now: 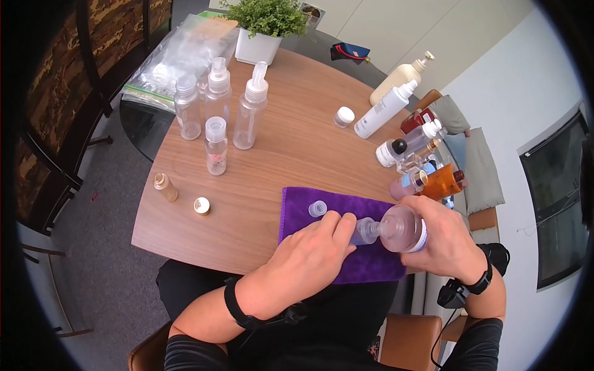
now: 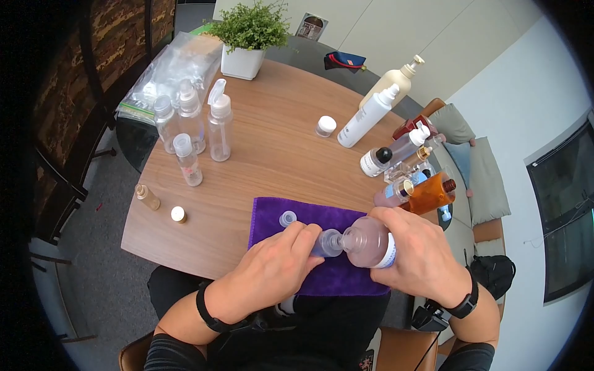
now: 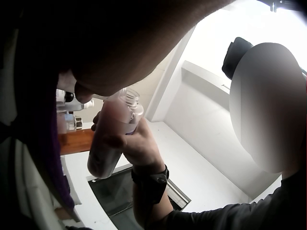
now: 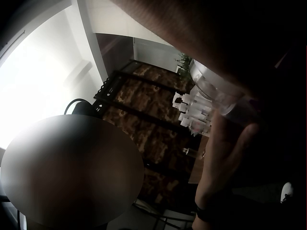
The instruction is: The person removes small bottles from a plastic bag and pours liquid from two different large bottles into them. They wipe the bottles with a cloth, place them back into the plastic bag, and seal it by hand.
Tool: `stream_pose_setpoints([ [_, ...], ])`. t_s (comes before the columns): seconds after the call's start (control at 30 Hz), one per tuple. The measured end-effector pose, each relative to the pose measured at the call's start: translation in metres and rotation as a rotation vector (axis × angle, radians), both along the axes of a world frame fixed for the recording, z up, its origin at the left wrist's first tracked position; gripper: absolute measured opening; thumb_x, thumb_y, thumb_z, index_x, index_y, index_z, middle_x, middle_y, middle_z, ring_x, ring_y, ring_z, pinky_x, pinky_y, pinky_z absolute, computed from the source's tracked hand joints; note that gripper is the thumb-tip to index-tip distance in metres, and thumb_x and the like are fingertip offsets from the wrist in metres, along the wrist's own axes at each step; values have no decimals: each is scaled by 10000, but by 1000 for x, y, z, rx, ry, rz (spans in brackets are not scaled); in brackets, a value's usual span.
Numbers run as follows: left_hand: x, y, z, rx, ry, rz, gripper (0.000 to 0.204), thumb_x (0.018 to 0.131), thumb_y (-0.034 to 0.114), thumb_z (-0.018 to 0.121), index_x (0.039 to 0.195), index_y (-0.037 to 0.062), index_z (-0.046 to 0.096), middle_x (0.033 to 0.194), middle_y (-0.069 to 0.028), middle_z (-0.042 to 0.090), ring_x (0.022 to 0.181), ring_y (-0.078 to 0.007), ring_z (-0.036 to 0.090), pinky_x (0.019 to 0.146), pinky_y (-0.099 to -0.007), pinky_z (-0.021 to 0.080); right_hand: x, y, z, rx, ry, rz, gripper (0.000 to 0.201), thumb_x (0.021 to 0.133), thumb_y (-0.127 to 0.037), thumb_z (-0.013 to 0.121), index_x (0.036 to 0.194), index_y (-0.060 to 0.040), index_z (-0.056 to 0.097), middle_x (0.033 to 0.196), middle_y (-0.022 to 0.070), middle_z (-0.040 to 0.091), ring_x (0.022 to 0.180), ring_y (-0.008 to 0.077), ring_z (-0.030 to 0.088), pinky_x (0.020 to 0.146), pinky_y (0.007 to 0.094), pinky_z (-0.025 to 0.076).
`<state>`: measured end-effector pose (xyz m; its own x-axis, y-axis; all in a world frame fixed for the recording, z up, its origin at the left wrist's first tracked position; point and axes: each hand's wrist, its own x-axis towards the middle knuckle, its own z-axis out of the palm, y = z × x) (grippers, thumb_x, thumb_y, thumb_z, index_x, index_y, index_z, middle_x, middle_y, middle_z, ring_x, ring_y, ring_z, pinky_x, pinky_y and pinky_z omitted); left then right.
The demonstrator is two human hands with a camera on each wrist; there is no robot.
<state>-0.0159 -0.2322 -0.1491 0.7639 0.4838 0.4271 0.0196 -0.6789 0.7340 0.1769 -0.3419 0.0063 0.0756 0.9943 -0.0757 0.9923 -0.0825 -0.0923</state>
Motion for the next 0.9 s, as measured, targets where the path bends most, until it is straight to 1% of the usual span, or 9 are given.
stream_pose_setpoints([
  [0.9,0,0,-1,-10,1,-2,482,945,130,805,1325,-8,541,1083,-188,631,924,-400,714,776,-471,591,-2,1,3,1,-30,24,691,649,-114,886,1283,-63,616,1126,168,719,1060,420,715,908,491,586],
])
